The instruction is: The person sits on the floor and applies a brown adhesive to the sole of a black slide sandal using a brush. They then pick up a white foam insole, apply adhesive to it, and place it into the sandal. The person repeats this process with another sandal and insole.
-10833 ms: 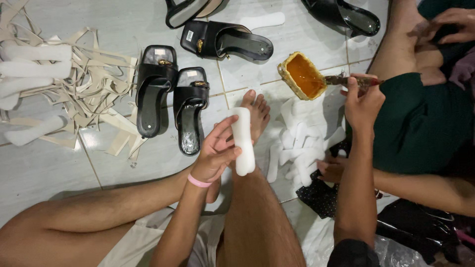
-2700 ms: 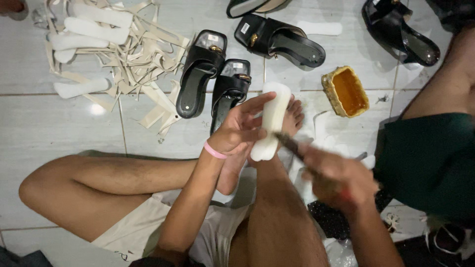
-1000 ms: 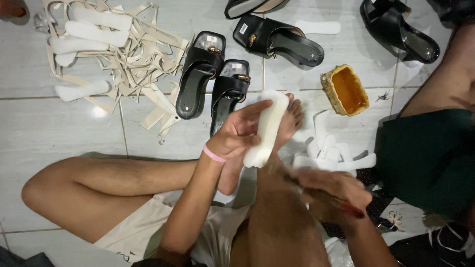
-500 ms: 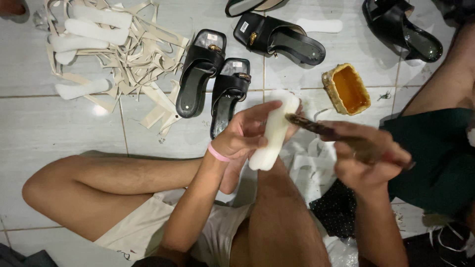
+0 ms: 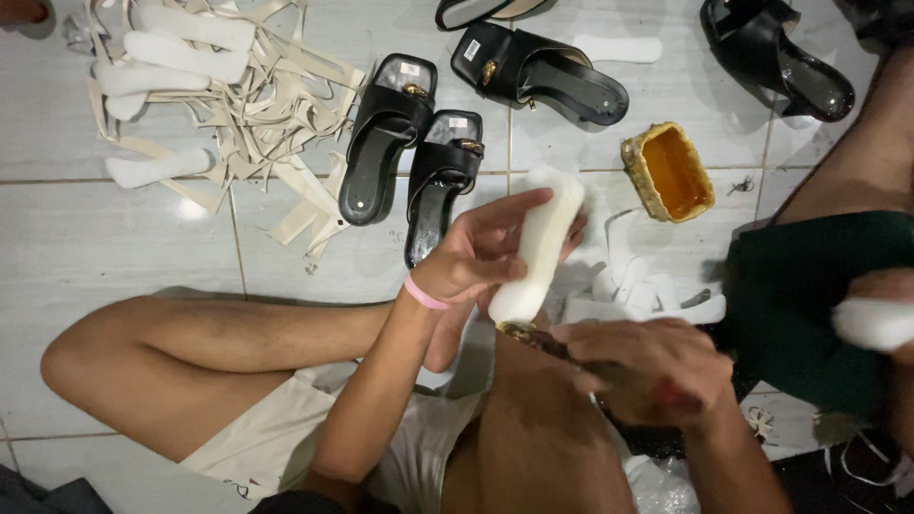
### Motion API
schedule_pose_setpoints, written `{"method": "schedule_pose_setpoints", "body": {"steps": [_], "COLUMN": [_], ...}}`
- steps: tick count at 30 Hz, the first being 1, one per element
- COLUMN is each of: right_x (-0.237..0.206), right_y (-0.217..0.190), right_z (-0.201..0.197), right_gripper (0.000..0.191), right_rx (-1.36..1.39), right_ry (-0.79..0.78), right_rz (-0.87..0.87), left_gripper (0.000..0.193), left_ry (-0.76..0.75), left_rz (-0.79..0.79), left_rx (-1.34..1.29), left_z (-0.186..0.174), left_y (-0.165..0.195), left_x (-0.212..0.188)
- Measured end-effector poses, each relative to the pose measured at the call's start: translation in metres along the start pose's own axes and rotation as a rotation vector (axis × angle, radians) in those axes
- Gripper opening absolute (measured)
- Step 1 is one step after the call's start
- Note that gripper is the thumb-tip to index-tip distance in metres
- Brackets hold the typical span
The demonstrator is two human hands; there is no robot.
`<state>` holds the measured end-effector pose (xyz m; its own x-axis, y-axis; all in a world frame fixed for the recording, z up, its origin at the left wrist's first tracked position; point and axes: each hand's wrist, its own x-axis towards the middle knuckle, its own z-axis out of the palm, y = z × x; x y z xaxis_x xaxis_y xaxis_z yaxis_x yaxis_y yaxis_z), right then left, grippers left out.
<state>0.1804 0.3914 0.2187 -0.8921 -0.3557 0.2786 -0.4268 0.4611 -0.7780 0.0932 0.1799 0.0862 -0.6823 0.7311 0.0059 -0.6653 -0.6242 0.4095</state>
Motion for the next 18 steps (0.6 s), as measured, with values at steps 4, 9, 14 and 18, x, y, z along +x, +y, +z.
{"method": "schedule_pose_setpoints", "body": {"steps": [4, 9, 14, 18], "right_x": [-0.008, -0.023, -0.022, -0.014], "right_y": [0.015, 0.012, 0.025, 0.046], "right_z": [-0.007, -0.006, -0.011, -0.038], "right_gripper": [0.028, 0.020, 0.040, 0.056], "right_rx": [0.500, 0.207, 0.593, 0.650], "right_ry": [0.078, 0.075, 0.077, 0.016], "right_rz": [0.218, 0.047, 0.129, 0.136], "left_gripper": [0.080, 0.082, 0.080, 0.079], "left_ry": [-0.009, 0.016, -0.014, -0.035], "left_rz": [-0.047, -0.084, -0.068, -0.135], "left_rx": [-0.043, -0.041, 0.109, 0.163], "left_z": [0.004, 0.006, 0.004, 0.002], "left_y": [0.001, 0.004, 0.002, 0.006], "left_x": [0.001, -0.002, -0.005, -0.010]}}
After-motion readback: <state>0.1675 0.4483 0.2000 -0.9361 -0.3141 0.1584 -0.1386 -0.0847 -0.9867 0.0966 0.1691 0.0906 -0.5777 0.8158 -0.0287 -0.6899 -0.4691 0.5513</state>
